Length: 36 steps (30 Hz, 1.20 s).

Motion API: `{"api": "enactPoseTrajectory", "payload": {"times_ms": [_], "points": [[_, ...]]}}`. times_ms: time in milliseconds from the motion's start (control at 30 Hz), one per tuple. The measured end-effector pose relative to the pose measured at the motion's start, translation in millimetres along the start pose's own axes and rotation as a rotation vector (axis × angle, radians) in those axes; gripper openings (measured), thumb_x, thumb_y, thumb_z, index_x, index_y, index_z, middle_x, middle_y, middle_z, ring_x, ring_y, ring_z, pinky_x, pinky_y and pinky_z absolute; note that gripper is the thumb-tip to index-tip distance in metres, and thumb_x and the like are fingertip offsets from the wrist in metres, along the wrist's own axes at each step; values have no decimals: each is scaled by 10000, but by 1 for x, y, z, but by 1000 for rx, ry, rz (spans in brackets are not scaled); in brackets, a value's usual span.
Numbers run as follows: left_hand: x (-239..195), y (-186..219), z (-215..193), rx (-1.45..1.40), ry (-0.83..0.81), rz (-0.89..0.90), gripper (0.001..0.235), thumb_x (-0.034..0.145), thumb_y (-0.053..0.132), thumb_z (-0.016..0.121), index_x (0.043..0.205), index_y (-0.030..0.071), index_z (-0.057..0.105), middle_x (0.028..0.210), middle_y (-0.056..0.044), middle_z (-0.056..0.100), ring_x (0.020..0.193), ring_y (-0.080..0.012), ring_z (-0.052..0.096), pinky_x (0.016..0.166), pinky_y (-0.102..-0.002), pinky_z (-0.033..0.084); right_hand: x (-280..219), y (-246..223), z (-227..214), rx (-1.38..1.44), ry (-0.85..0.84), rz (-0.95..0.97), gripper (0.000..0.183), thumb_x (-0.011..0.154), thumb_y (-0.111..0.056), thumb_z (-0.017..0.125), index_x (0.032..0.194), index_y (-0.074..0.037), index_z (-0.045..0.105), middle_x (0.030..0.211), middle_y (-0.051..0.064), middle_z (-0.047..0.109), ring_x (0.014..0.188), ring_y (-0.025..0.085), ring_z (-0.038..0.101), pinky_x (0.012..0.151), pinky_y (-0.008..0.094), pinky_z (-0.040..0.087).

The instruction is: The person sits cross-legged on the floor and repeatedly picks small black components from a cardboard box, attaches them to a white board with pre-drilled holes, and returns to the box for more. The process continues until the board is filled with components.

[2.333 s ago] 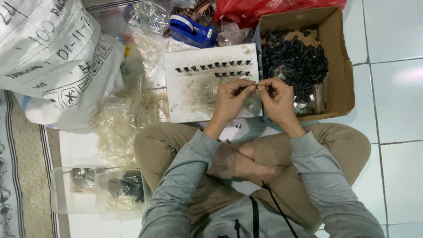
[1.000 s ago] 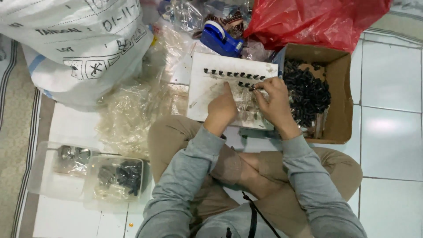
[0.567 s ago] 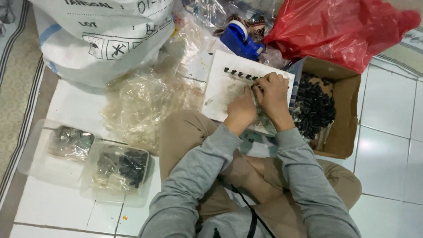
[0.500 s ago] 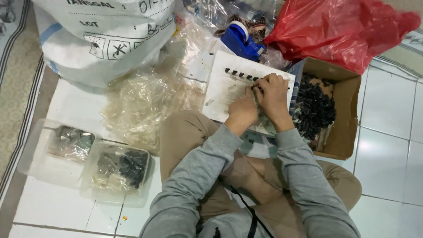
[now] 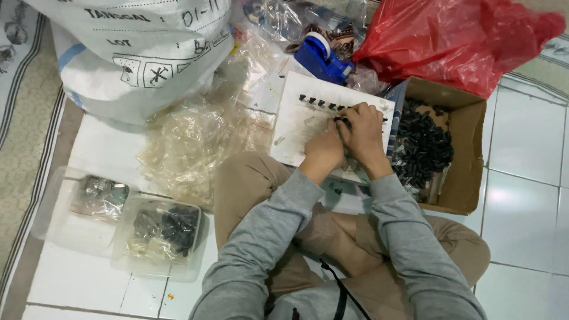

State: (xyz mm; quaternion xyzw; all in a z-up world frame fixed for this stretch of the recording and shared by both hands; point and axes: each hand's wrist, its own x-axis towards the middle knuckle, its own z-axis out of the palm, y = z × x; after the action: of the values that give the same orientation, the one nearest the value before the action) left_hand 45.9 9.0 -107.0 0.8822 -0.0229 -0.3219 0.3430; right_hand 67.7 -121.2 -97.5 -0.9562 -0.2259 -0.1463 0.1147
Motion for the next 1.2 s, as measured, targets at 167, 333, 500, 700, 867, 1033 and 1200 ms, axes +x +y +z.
{"api": "enactPoseTrajectory", "payload": {"times_ms": [167,333,500,700,867,1033,1200], "points": [[-31,14,-28,-15,25,-2,896,860,23,671,1585,-107,162,1263,-355,635,1144,-491,659,852,-692,544,-1,-7,-38,52,41,-28,233,889,-213,806,1101,-161,725,965,42,544,911,281,563,830,402,401],[-42,13,-37,60,113,64,790,817,44,789,1448,-182,372,1177,-380,649,1107,-529,662,858,-700,537,-36,37,-85,20,128,9,219,937,-258,781,1126,-165,724,973,60,561,893,322,575,782,431,431],[-43,17,-27,15,472,291,124,801,65,650,693,11,675,568,-128,540,549,-330,641,521,-412,521,-106,104,-137,-9,35,176,190,975,-158,764,1138,-61,748,977,161,660,935,382,651,846,440,521],[-64,50,1,-12,374,724,118,867,20,661,771,-9,599,714,-150,557,702,-348,642,626,-412,535,-204,169,-106,224,-643,1076,534,891,-393,725,1253,-3,763,1184,286,743,1134,460,685,917,544,571],[-66,67,42,117,453,959,76,891,19,672,957,37,639,844,-111,615,808,-302,674,686,-367,577,-173,160,-98,412,-629,931,554,882,-368,708,1288,9,720,1170,298,737,1096,474,692,888,552,575],[-61,100,63,231,482,1024,82,897,-27,646,954,31,638,870,-97,613,831,-277,670,705,-341,589,-147,162,-87,496,-511,894,469,915,-258,715,1334,-46,702,1129,254,747,1048,426,711,832,534,603],[9,137,99,400,333,504,268,879,59,660,1100,-91,659,920,-223,647,881,-346,708,659,-425,635,-153,191,-20,407,-531,904,401,890,-246,683,1248,-83,758,1143,258,745,1064,441,715,833,542,610]]}}
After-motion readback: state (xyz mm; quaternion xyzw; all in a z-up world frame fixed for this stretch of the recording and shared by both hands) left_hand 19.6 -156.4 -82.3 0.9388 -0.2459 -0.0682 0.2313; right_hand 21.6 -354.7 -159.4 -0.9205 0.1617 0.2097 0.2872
